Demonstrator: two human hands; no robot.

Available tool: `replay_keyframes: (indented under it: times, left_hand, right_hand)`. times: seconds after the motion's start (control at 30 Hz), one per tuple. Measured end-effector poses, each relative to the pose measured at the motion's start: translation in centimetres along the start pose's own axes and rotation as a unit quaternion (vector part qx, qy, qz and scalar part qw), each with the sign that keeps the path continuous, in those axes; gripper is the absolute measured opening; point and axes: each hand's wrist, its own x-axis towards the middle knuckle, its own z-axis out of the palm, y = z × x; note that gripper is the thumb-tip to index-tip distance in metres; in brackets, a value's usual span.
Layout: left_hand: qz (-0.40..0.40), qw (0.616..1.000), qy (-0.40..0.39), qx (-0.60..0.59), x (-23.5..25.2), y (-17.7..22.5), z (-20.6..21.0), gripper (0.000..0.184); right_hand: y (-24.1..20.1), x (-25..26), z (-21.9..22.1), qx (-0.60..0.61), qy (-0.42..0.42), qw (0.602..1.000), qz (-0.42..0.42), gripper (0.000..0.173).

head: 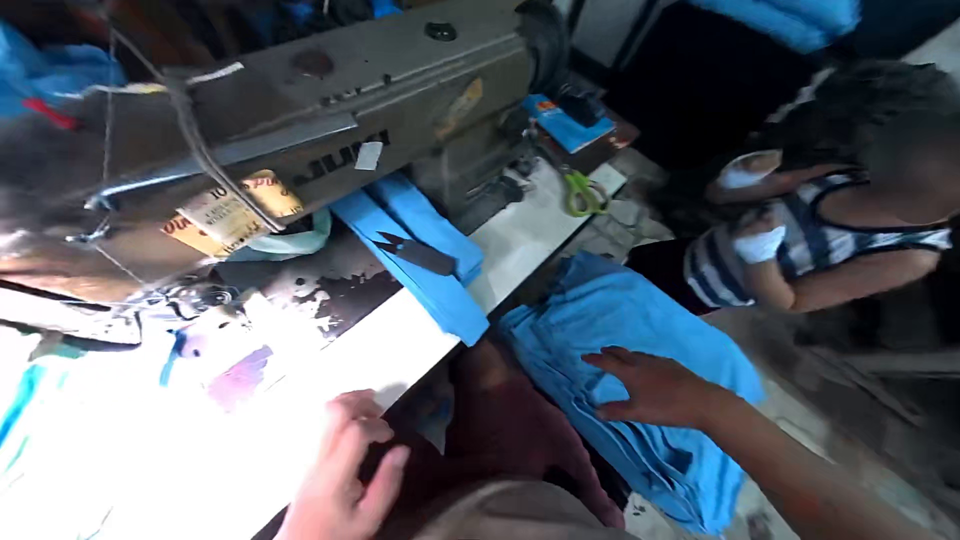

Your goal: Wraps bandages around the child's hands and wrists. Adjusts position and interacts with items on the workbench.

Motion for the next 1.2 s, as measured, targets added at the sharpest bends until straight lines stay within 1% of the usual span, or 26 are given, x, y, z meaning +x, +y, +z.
replay_keyframes:
  times: [0.03,0.07,0.1,0.13,0.17,0.2,0.23,0.27,0.3,0.4,0.47,0.53,0.63,0.7,0.77,0.83,0.9,0.93,1.03,1.1,1.13,1.17,1.2]
  left_hand:
    - [-0.035,0.998,0.008,0.056,-0.3,-0.4,-1.0,0.041]
    - [-0.076,0.991,0.007,0.11,-0.7,-0.8,-1.8,0.048]
    - [-0.122,0.981,0.006,0.152,-1.1,-1.3,-2.2,0.055]
    - [-0.165,0.97,0.012,0.181,-1.7,-1.8,-2.5,0.062]
    - [-0.203,0.959,0.024,0.198,-2.2,-2.4,-2.3,0.068]
    - [-0.23,0.949,0.035,0.211,-2.6,-2.7,-2.1,0.072]
    - [-0.242,0.943,0.04,0.223,-2.6,-3.2,-1.9,0.075]
    - [-0.248,0.938,0.041,0.24,-2.2,-3.7,-1.6,0.077]
    - [-0.255,0.932,0.038,0.254,-1.9,-3.9,-1.5,0.078]
    - [-0.292,0.92,0.017,0.261,-2.2,-2.8,-1.1,0.077]
    - [-0.302,0.916,0.023,0.263,-1.1,-2.4,-0.7,0.073]
    - [-0.321,0.914,0.026,0.247,-0.6,-1.7,-0.6,0.069]
    - [-0.335,0.914,0.032,0.227,-0.7,-1.7,-0.6,0.063]
    - [-0.338,0.913,0.025,0.227,-0.4,-1.7,-0.7,0.06]
    - [-0.336,0.917,0.028,0.214,0.1,-1.5,-0.7,0.059]
    - [-0.357,0.92,0.011,0.164,0.8,-1.2,-0.9,0.058]
    - [-0.344,0.928,0.001,0.145,0.9,-1.3,-1.0,0.059]
    - [-0.332,0.933,0.0,0.138,0.8,-1.6,-0.9,0.059]
    - [-0.323,0.94,-0.02,0.106,0.8,-1.6,-1.5,0.057]
    - [-0.327,0.942,-0.028,0.074,0.5,-1.2,-2.8,0.051]
    - [-0.321,0.946,-0.011,0.053,0.1,-1.2,-3.4,0.049]
    - [-0.305,0.951,0.029,0.035,-0.4,-1.2,-4.0,0.045]
    - [-0.287,0.955,0.066,0.029,-0.8,-1.3,-5.0,0.042]
  right_hand:
    - [-0.6,0.2,-0.3,0.008,0.026,0.995,-0.093,0.067]
    - [-0.9,0.1,-0.8,0.025,0.087,0.972,-0.219,0.055]
    - [-1.1,0.1,-1.5,0.057,0.167,0.919,-0.353,0.05]
    - [-1.6,0.4,-2.8,0.112,0.228,0.849,-0.464,0.05]
    - [-2.2,1.1,-4.6,0.174,0.27,0.774,-0.546,0.047]
    - [-2.6,1.8,-6.3,0.2,0.3,0.724,-0.588,0.043]
    - [-2.9,2.5,-7.7,0.207,0.315,0.693,-0.615,0.042]
    - [-3.1,3.2,-9.0,0.199,0.32,0.675,-0.635,0.042]
    - [-3.4,4.0,-10.1,0.193,0.314,0.667,-0.647,0.042]
    - [-2.8,6.7,-11.2,0.213,0.28,0.698,-0.624,0.043]
    - [-2.8,8.9,-12.0,0.24,0.264,0.703,-0.615,0.041]
    - [-3.6,10.1,-11.5,0.257,0.249,0.706,-0.611,0.04]
    - [-6.5,11.4,-9.4,0.254,0.242,0.697,-0.625,0.038]
    - [-8.5,11.3,-7.6,0.237,0.253,0.692,-0.633,0.039]
    - [-10.5,10.4,-6.0,0.219,0.263,0.693,-0.635,0.039]
    - [-13.0,9.1,-4.1,0.202,0.265,0.695,-0.637,0.038]
    - [-16.0,8.0,-1.9,0.169,0.282,0.703,-0.63,0.038]
    - [-17.6,7.8,-0.8,0.143,0.307,0.712,-0.616,0.037]
    - [-22.0,9.2,1.6,0.063,0.403,0.745,-0.528,0.03]
    - [-23.7,11.1,2.7,0.039,0.427,0.769,-0.474,0.031]
    - [-24.3,11.8,3.1,0.023,0.431,0.781,-0.451,0.032]
    - [-24.8,12.2,3.3,-0.003,0.43,0.793,-0.431,0.032]
    - [-25.2,12.6,3.3,-0.032,0.433,0.796,-0.421,0.033]
